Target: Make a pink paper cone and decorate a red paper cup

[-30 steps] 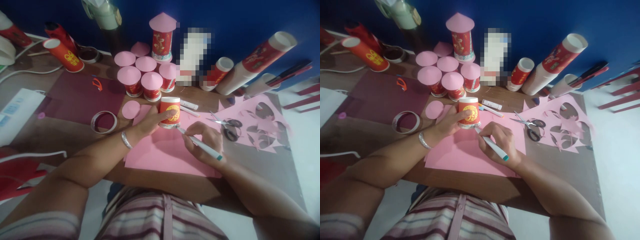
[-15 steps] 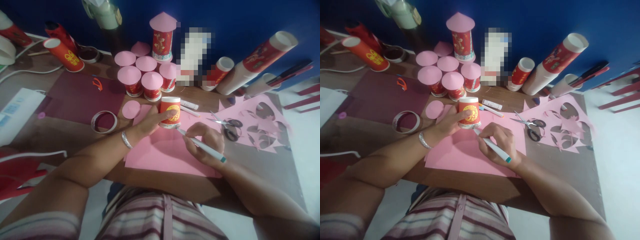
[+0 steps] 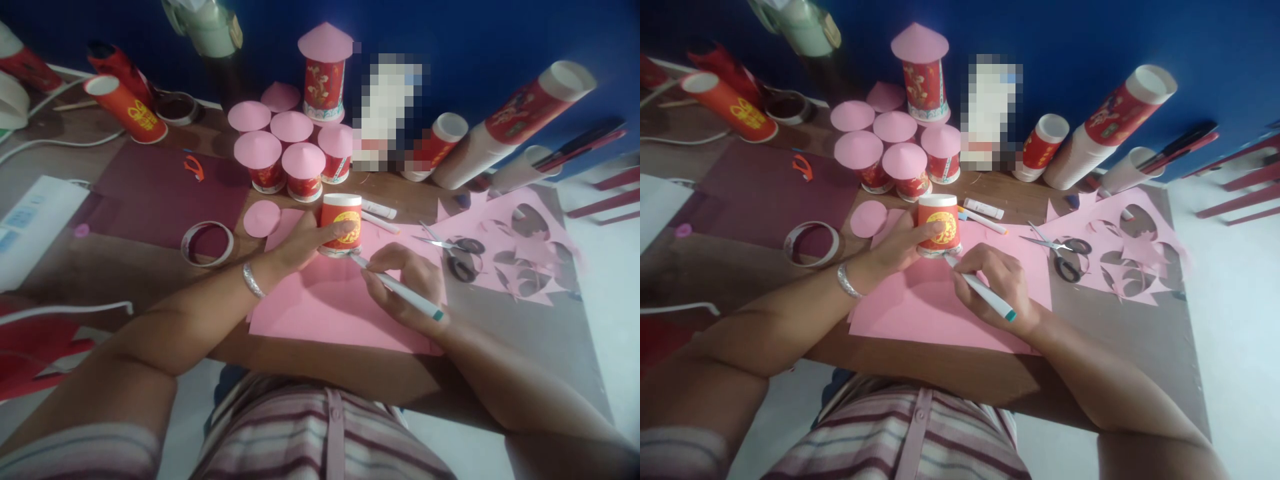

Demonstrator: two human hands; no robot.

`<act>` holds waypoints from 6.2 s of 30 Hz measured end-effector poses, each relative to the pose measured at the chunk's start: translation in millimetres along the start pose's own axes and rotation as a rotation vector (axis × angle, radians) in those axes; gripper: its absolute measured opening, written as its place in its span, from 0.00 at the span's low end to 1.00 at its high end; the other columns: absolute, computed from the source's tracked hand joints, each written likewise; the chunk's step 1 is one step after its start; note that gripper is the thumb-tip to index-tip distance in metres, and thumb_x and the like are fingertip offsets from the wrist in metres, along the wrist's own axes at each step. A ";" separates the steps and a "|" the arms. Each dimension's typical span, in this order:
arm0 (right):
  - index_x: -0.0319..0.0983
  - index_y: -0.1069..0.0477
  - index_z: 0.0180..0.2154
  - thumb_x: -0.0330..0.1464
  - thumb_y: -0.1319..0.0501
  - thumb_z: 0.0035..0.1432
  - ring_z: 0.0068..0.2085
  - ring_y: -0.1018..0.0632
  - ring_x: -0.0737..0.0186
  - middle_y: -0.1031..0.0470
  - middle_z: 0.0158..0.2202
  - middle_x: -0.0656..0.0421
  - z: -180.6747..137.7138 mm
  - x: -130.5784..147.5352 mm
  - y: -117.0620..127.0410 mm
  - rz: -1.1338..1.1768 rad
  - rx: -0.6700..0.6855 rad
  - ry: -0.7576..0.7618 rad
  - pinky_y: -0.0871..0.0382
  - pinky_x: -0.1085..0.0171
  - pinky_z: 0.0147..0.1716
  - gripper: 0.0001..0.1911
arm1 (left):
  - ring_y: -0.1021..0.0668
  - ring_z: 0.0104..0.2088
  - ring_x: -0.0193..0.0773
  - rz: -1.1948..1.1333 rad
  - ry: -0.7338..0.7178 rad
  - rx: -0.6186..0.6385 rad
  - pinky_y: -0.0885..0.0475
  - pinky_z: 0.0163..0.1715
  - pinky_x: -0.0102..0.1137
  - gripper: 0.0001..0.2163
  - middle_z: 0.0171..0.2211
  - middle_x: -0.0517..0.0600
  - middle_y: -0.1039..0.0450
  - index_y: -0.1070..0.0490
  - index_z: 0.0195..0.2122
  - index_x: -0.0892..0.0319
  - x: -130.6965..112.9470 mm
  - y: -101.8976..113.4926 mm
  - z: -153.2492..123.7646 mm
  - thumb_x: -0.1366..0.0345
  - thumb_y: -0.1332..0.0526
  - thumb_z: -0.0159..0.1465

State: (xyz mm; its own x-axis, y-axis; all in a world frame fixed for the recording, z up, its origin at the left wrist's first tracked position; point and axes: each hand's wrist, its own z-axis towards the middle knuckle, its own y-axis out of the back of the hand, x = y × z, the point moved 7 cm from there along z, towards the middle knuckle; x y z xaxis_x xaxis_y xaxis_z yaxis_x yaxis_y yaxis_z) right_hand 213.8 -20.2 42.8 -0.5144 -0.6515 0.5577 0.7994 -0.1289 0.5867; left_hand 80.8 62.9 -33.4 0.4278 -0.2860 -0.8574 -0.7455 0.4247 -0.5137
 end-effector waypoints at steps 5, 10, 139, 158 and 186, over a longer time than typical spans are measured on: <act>0.42 0.31 0.35 0.28 0.34 0.63 0.28 0.19 0.65 0.21 0.28 0.62 0.0 -0.8 -1.4 -0.007 0.006 -0.005 0.24 0.67 0.28 0.06 | 0.19 0.37 0.39 -0.011 -0.005 0.007 0.19 0.34 0.33 0.20 0.37 0.49 0.25 0.29 0.45 0.59 0.1 -0.5 -0.2 0.57 0.25 0.59; 0.42 0.31 0.36 0.28 0.35 0.64 0.29 0.19 0.65 0.21 0.28 0.61 0.2 0.3 -0.3 -0.003 -0.007 0.014 0.23 0.67 0.28 0.06 | 0.20 0.36 0.36 0.002 -0.003 -0.014 0.21 0.34 0.30 0.19 0.37 0.49 0.25 0.28 0.45 0.60 0.6 0.9 -0.1 0.58 0.25 0.59; 0.43 0.30 0.37 0.28 0.34 0.63 0.30 0.18 0.63 0.20 0.29 0.61 -1.5 -3.3 3.0 -0.031 -0.034 0.042 0.22 0.65 0.28 0.06 | 0.19 0.36 0.37 0.042 -0.003 0.024 0.22 0.37 0.31 0.20 0.36 0.49 0.23 0.28 0.46 0.59 -0.4 0.4 0.7 0.56 0.25 0.59; 0.43 0.29 0.37 0.26 0.33 0.61 0.30 0.18 0.63 0.21 0.29 0.62 -0.4 -3.4 3.8 0.008 -0.043 0.041 0.22 0.65 0.29 0.08 | 0.20 0.36 0.37 0.056 -0.016 0.057 0.22 0.38 0.32 0.18 0.35 0.50 0.23 0.27 0.45 0.60 0.0 -0.4 0.8 0.55 0.26 0.61; 0.44 0.29 0.37 0.27 0.33 0.62 0.29 0.19 0.63 0.22 0.29 0.62 -1.5 -4.7 4.2 -0.017 -0.044 0.039 0.23 0.64 0.28 0.08 | 0.21 0.36 0.36 0.032 0.005 0.013 0.24 0.36 0.31 0.21 0.36 0.49 0.25 0.28 0.44 0.59 -1.6 -0.7 0.1 0.55 0.24 0.57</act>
State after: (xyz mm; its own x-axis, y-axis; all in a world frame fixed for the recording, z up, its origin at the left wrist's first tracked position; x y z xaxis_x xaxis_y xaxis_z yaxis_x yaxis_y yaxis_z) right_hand 220.0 -18.8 41.8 -0.5165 -0.6771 0.5241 0.8038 -0.1726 0.5693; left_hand 80.7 63.2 -31.6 0.4012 -0.2767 -0.8732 -0.7519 0.4449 -0.4865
